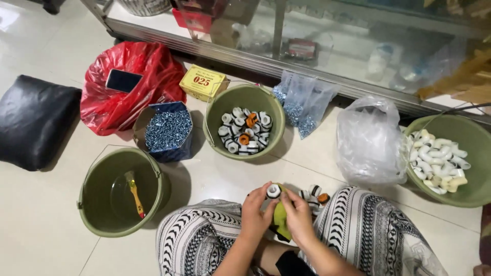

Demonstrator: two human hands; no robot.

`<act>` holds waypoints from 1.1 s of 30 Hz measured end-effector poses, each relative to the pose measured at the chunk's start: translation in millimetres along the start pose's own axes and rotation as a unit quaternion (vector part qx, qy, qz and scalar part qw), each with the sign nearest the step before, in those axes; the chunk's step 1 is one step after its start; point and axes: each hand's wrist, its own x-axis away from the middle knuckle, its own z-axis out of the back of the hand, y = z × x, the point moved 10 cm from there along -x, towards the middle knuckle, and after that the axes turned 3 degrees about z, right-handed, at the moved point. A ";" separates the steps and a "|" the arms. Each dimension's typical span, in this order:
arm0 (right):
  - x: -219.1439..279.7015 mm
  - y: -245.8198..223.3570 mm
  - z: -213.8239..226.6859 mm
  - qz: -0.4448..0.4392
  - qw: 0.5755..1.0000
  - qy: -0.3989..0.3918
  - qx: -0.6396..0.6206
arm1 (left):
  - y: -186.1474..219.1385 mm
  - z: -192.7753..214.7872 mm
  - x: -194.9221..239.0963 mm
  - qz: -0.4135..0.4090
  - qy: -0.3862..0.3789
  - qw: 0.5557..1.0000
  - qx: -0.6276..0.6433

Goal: Assembling small circular hardware components by fitting white rings onto black and orange bases while seated on the floor.

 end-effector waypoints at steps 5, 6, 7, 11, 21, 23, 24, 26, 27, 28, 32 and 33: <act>-16.6 7.5 -5.6 0.108 0.990 -0.059 0.073 | -30.1 9.1 -8.3 0.033 0.013 0.995 -0.088; -12.5 12.2 -7.7 0.184 0.975 -0.096 0.075 | -31.8 13.6 -6.4 0.029 0.025 0.994 -0.105; -3.1 19.0 -2.8 0.166 0.980 -0.088 0.072 | -25.9 19.7 -6.7 0.040 0.007 0.994 -0.105; 53.3 5.7 -58.0 0.054 0.863 -0.498 -0.060 | 17.6 59.5 -59.8 -0.024 0.101 0.982 -0.160; 126.0 -33.8 -32.4 0.052 0.565 -0.797 -0.208 | 6.0 -184.4 45.5 -0.248 -0.402 0.762 -0.443; 130.4 -31.1 -29.2 0.043 0.564 -0.798 -0.210 | 20.1 -188.4 49.7 -0.277 -0.362 0.783 -0.424; 133.2 -30.4 -28.3 0.036 0.562 -0.798 -0.212 | 32.4 -186.7 50.9 -0.307 -0.321 0.799 -0.406; 134.9 -32.6 -26.0 0.027 0.561 -0.798 -0.216 | 20.1 -198.1 52.4 -0.324 -0.355 0.755 -0.446; 136.0 -33.0 -25.3 0.017 0.559 -0.800 -0.219 | 9.5 -205.4 56.1 -0.338 -0.384 0.709 -0.485; 135.6 -35.0 -23.7 0.018 0.561 -0.799 -0.219 | 8.8 -207.6 55.1 -0.340 -0.385 0.709 -0.484; 131.3 -38.6 -22.3 0.003 0.587 -0.776 -0.230 | 1.2 -218.4 72.2 -0.335 -0.490 0.708 -0.382; 129.4 -38.3 -22.4 -0.004 0.595 -0.769 -0.234 | 3.6 -218.3 71.0 -0.336 -0.484 0.729 -0.348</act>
